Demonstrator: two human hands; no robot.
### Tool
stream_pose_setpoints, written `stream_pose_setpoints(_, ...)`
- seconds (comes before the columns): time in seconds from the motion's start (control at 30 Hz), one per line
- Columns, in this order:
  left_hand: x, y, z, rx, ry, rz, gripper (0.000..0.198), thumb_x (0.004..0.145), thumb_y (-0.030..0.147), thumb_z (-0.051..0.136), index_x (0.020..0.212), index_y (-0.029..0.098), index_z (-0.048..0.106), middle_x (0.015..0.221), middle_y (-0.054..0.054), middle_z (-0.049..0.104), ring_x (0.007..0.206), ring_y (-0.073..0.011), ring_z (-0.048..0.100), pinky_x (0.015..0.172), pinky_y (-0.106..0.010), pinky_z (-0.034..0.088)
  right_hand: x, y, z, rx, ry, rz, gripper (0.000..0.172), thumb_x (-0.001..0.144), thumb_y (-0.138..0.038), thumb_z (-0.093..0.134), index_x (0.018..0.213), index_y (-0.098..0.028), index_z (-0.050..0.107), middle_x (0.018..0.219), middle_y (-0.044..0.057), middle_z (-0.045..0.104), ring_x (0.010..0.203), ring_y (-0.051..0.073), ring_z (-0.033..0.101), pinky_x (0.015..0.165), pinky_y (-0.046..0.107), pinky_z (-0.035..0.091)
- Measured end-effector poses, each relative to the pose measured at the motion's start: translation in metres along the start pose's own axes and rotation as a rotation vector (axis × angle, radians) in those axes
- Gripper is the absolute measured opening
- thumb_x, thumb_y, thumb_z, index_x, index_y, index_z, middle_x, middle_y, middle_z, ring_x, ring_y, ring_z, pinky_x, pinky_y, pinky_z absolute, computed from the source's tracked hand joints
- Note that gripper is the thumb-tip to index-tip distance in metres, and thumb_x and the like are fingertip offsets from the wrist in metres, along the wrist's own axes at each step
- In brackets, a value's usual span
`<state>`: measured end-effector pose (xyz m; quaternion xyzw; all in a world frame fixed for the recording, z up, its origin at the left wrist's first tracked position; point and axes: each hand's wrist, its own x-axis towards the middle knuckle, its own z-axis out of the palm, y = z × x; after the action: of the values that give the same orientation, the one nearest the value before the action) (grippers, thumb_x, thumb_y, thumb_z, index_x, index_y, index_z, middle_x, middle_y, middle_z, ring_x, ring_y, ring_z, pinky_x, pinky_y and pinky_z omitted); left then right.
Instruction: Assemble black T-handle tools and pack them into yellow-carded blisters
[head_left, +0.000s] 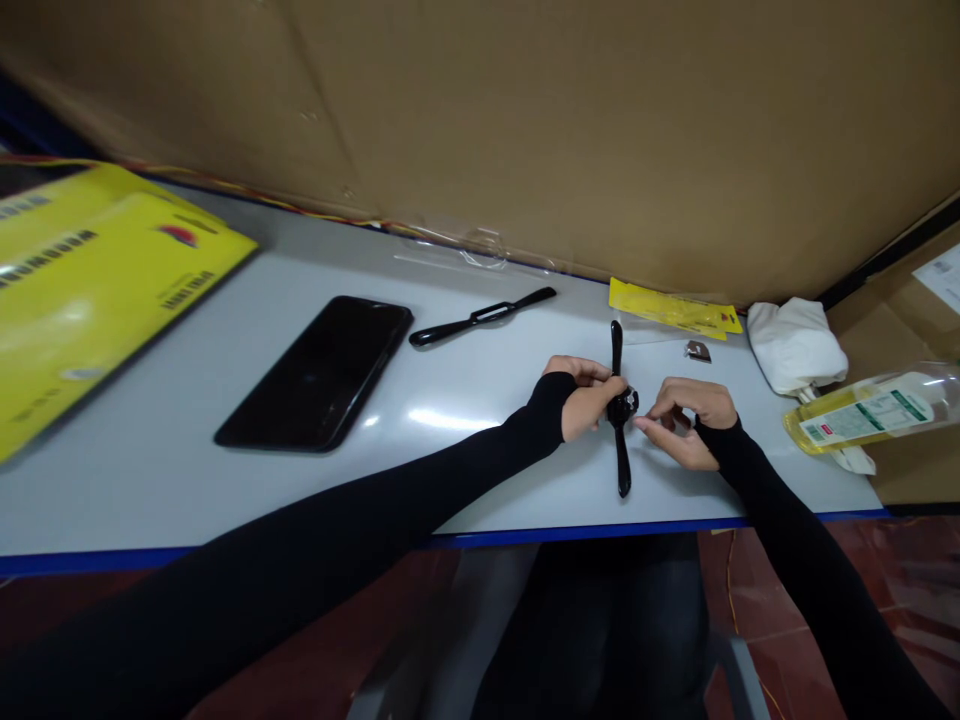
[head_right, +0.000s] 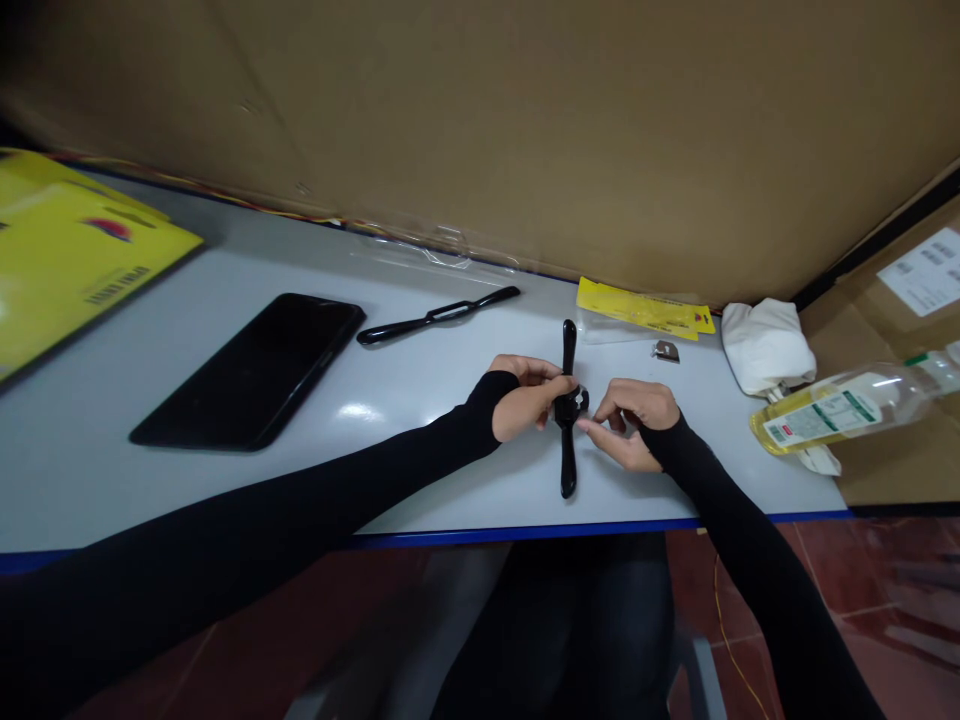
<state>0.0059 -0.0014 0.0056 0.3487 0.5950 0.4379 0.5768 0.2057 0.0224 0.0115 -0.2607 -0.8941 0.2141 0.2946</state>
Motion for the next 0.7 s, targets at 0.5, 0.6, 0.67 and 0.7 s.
stream_pose_setpoints(0.5,0.0023,-0.0012,0.0005,0.004,-0.004,0.007,0.019,0.092,0.010,0.075,0.074,0.010,0.071,0.051,0.003,0.062,0.035,-0.0069,0.047,0.036,-0.023,0.038,0.0004,-0.0011,0.0007,-0.036,0.022,0.020,0.012,0.089,-0.026,0.081,0.096,-0.021,0.073,0.069,-0.003,0.060,0.051,0.009,0.050,0.048,0.025,0.039)
stream_pose_setpoints(0.6,0.0014,-0.0009,-0.0001,0.012,-0.010,0.008,0.018,0.094,0.010,0.074,0.076,0.010,0.071,0.050,0.004,0.061,0.034,-0.0064,0.046,0.036,-0.022,0.038,0.0013,-0.0005,0.0008,-0.047,0.029,0.016,0.027,0.091,-0.026,0.078,0.117,-0.022,0.073,0.074,-0.003,0.062,0.050,0.008,0.050,0.049,0.024,0.041)
stream_pose_setpoints(0.67,0.0004,-0.0004,-0.0001,0.013,-0.014,-0.001,0.018,0.094,0.010,0.073,0.077,0.010,0.071,0.050,0.004,0.061,0.034,-0.0061,0.046,0.036,-0.022,0.037,0.0015,0.0004,0.0003,-0.049,0.015,-0.012,0.019,0.091,-0.026,0.077,0.109,-0.023,0.074,0.074,-0.002,0.063,0.052,0.009,0.051,0.051,0.025,0.043)
stream_pose_setpoints(0.7,-0.0001,-0.0001,0.0001,0.012,-0.013,-0.004,0.018,0.094,0.010,0.073,0.077,0.010,0.071,0.050,0.004,0.061,0.034,-0.0059,0.046,0.036,-0.022,0.037,0.0014,0.0007,0.0001,-0.049,0.009,-0.022,0.011,0.090,-0.025,0.078,0.100,-0.024,0.074,0.073,-0.002,0.064,0.053,0.010,0.052,0.052,0.025,0.043)
